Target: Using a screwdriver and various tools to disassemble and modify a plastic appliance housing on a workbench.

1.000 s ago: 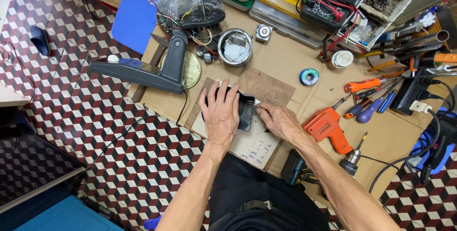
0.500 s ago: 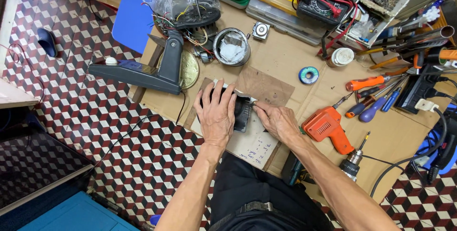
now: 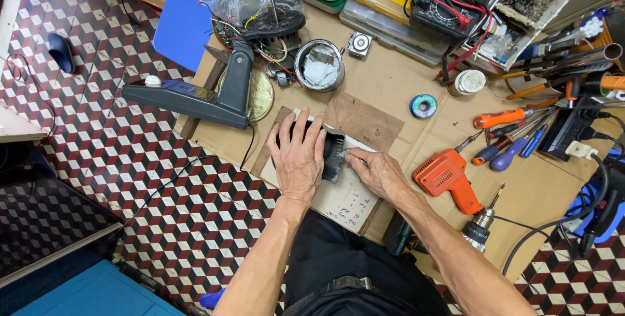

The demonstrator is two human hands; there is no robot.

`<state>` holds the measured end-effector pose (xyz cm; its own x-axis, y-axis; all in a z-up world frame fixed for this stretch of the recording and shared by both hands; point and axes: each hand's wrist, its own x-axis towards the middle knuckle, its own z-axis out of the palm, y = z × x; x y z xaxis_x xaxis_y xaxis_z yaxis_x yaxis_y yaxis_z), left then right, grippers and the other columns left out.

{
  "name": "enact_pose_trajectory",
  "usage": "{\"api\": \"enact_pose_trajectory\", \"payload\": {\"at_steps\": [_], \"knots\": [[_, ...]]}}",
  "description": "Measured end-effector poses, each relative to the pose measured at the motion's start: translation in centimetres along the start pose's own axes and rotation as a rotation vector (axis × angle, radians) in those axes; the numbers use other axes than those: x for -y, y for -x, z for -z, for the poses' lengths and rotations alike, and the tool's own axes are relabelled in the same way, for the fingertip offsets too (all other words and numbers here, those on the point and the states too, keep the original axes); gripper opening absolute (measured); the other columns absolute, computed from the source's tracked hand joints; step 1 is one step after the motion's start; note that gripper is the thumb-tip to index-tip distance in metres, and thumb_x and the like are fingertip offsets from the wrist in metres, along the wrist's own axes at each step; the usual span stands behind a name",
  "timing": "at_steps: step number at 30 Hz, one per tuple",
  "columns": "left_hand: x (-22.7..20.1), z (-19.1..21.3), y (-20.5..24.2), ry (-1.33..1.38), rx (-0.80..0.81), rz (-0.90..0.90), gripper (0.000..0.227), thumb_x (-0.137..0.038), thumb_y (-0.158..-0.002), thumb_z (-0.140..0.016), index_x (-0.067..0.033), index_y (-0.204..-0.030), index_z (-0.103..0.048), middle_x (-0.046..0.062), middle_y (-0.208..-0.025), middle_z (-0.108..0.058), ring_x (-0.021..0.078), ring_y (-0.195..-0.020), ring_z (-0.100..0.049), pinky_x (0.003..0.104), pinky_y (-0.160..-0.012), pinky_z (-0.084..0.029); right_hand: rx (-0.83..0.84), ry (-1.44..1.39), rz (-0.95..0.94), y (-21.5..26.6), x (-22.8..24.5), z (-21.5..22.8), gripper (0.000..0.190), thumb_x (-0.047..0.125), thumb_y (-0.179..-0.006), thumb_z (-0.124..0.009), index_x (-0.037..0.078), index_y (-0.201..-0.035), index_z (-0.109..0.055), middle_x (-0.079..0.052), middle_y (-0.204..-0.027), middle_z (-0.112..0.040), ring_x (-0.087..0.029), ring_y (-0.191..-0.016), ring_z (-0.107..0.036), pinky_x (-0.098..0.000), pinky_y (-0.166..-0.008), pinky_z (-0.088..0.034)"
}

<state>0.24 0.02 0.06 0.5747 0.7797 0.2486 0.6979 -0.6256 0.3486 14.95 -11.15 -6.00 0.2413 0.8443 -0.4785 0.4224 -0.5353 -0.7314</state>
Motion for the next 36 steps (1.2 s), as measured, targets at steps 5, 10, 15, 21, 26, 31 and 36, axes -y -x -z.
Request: {"api": "enact_pose_trajectory", "payload": {"at_steps": [5, 10, 15, 21, 26, 31, 36], "knots": [[0.0, 0.2, 0.0, 0.003, -0.006, -0.009, 0.028, -0.023, -0.102, -0.063, -0.0158, -0.129, -0.066, 0.006, -0.139, -0.06, 0.0289, -0.133, -0.05, 0.053, -0.118, -0.031, -0.1, 0.104, 0.05, 0.1, 0.8, 1.0, 0.032, 0.037, -0.097, -0.06, 0.019, -0.12, -0.075, -0.016, -0.093, -0.077, -0.034, -0.08, -0.074, -0.0444, -0.076, -0.057], [-0.2, 0.1, 0.2, 0.011, -0.012, -0.014, 0.028, -0.023, -0.102, -0.064, -0.0157, -0.128, -0.066, 0.006, -0.139, -0.06, 0.0287, -0.133, -0.051, 0.053, -0.117, -0.031, -0.192, 0.174, 0.12, -0.1, 0.5, 0.8, 0.03, 0.035, -0.097, -0.06, 0.019, -0.118, -0.075, -0.016, -0.09, -0.076, -0.036, -0.072, -0.072, -0.0453, -0.069, -0.058], [-0.2, 0.0, 0.0, 0.001, -0.02, -0.016, 0.029, -0.022, -0.101, -0.064, -0.0162, -0.13, -0.067, 0.006, -0.14, -0.06, 0.0293, -0.133, -0.05, 0.053, -0.117, -0.032, -0.092, 0.147, 0.072, -0.6, 0.3, 1.1, 0.031, 0.035, -0.099, -0.059, 0.018, -0.119, -0.075, -0.019, -0.083, -0.074, -0.037, -0.073, -0.072, -0.0468, -0.07, -0.056], [0.0, -0.2, 0.1, -0.011, -0.021, -0.017, 0.031, -0.023, -0.101, -0.066, -0.0164, -0.13, -0.067, 0.006, -0.14, -0.059, 0.0293, -0.133, -0.05, 0.053, -0.117, -0.032, -0.062, 0.043, 0.079, -0.3, -0.6, 0.6, 0.033, 0.035, -0.099, -0.059, 0.015, -0.121, -0.075, -0.019, -0.077, -0.072, -0.032, -0.071, -0.072, -0.0434, -0.069, -0.056], [-0.3, 0.1, -0.1, -0.014, -0.028, -0.016, 0.033, -0.023, -0.101, -0.065, -0.0175, -0.134, -0.066, 0.006, -0.14, -0.059, 0.029, -0.133, -0.05, 0.053, -0.116, -0.033, 0.082, -0.024, -0.119, 0.2, 1.1, 1.2, 0.036, 0.037, -0.099, -0.057, 0.017, -0.123, -0.074, -0.016, -0.066, -0.07, -0.025, -0.062, -0.07, -0.0407, -0.068, -0.057], [-0.5, 0.5, 0.0, 0.0, -0.02, -0.02, 0.035, -0.024, -0.101, -0.065, -0.0178, -0.135, -0.065, 0.007, -0.14, -0.059, 0.0287, -0.132, -0.05, 0.053, -0.115, -0.033, 0.095, -0.037, -0.14, 0.4, 0.8, 1.2, 0.036, 0.037, -0.098, -0.059, 0.017, -0.124, -0.074, -0.017, -0.066, -0.071, -0.025, -0.062, -0.071, -0.0398, -0.069, -0.057], [-0.2, 0.5, -0.1, -0.013, -0.018, -0.014, 0.034, -0.023, -0.1, -0.066, -0.0182, -0.133, -0.066, 0.005, -0.139, -0.059, 0.0286, -0.132, -0.05, 0.052, -0.116, -0.034, -0.161, 0.149, 0.087, 0.1, 1.1, 1.4, 0.03, 0.033, -0.098, -0.061, 0.017, -0.119, -0.076, -0.017, -0.083, -0.075, -0.034, -0.073, -0.073, -0.0437, -0.069, -0.057]]}}
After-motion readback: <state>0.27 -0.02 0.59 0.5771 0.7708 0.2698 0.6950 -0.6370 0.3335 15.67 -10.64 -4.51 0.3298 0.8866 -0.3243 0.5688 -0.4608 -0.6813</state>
